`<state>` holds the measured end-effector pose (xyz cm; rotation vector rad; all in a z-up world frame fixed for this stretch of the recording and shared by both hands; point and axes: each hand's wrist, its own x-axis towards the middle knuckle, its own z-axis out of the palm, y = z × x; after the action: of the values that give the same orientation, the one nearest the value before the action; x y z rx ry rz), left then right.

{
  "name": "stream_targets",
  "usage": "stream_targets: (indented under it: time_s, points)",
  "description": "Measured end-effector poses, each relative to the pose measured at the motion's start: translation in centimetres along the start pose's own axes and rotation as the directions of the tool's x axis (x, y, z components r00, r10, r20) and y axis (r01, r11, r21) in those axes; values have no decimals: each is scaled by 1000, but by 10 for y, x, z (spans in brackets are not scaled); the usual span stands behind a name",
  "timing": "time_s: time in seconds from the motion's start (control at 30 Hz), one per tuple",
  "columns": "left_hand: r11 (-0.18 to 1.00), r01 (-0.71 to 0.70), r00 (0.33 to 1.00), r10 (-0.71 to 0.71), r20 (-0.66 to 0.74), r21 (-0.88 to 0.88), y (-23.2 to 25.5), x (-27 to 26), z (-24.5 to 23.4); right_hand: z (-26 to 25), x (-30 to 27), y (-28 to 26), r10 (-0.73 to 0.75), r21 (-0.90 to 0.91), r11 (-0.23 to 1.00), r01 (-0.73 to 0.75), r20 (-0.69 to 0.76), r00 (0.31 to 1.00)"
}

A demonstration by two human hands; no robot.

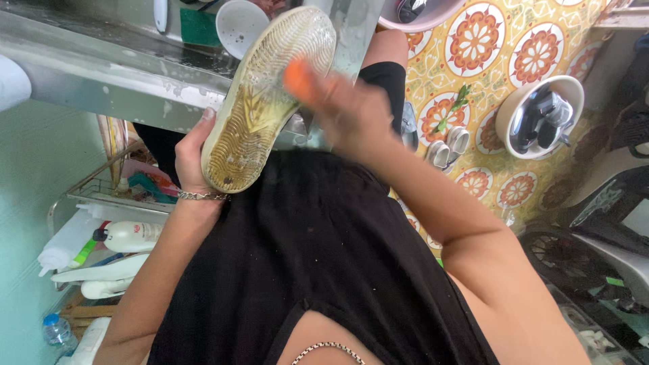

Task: The person cleans a shoe and its insole by hand with a brush and soap.

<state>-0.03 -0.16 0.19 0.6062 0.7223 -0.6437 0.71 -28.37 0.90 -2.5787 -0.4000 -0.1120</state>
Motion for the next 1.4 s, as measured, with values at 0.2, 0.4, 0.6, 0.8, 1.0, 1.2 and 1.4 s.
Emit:
stream_targets:
  time_s: [0.2,0.4,0.6,0.8,1.0,1.2,1.4]
  points:
    - [999,-2,999,3,38,-32,-3,2,-1,-8,9,24,153,66,986,-154,15,988]
    - [1000,-28,1000,28,-11,-2,-5,6,-6,-1,-9,6,-36,158,987,40,-29,999]
    - [1000,-9,998,9,62,2,-2,5,-5,6,-10,-10,-67,40,997,68,-6,998]
    - [999,-28,999,30,43,-43,-9,9,-10,-2,12,0,59,-39,998,-57,55,997]
    - [991,-70,993,80,84,-115,-13,15,-13,-3,12,-31,-132,-61,989,138,101,986]
    - [980,-83,994,95,62,-181,-17,18,-12,4,-4,-49,-242,-29,969,247,117,963]
    - [638,-637,694,719,-39,432,-25,0,-13,-12,24,51,49,9,999,-48,-222,974]
